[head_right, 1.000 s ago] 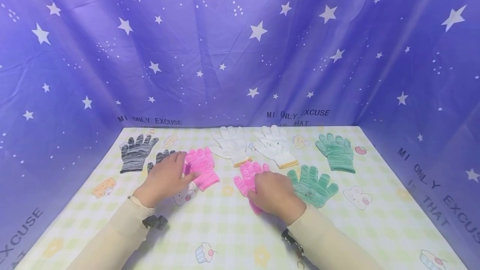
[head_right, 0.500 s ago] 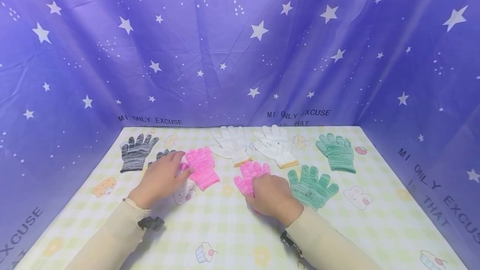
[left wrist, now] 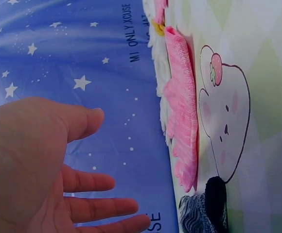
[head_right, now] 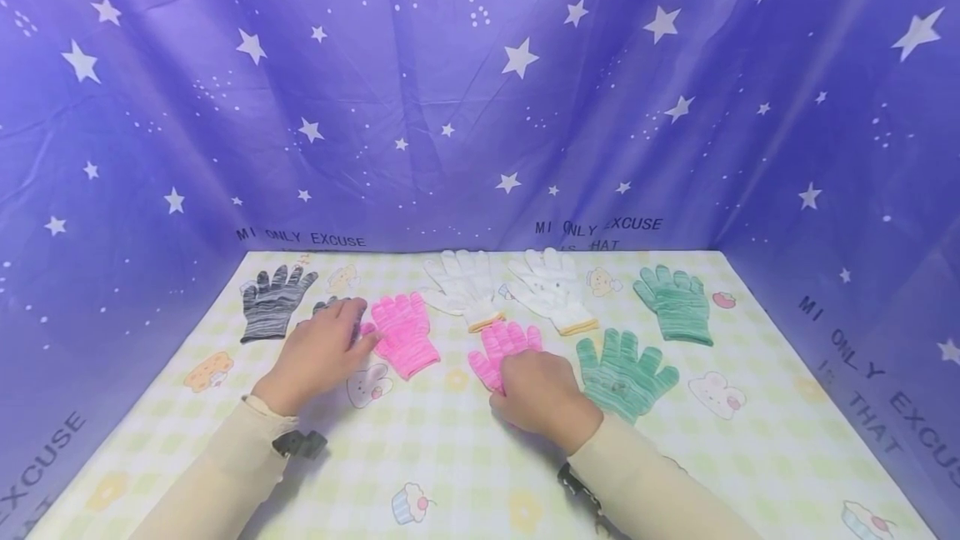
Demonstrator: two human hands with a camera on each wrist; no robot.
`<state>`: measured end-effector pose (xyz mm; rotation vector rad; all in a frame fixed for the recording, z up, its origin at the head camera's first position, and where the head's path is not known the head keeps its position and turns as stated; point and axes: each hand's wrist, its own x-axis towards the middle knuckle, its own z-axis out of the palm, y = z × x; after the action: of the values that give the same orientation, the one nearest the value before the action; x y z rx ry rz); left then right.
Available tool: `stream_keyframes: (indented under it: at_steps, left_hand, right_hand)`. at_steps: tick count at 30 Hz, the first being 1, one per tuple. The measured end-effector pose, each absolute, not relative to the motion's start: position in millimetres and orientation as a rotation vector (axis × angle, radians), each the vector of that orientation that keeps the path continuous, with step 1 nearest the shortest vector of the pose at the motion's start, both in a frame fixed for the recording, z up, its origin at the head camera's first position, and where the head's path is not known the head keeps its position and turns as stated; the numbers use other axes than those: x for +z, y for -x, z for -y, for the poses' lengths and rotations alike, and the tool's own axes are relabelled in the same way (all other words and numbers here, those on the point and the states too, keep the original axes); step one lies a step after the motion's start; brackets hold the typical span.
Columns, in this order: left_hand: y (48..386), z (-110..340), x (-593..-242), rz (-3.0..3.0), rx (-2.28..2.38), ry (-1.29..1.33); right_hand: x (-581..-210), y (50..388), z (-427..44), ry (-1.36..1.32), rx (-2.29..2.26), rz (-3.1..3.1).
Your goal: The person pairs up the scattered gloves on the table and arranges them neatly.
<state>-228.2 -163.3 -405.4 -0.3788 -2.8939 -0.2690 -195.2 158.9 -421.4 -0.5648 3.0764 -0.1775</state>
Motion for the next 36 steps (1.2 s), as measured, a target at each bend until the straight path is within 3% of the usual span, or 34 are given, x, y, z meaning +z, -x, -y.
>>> stream_keyframes:
  at_steps: [36]
  left_hand:
    - [226.7,159.4,-402.3,2.882,-0.317,0.402]
  right_hand:
    - [-411.6,180.6,-146.3,0.630,-0.264,-3.025]
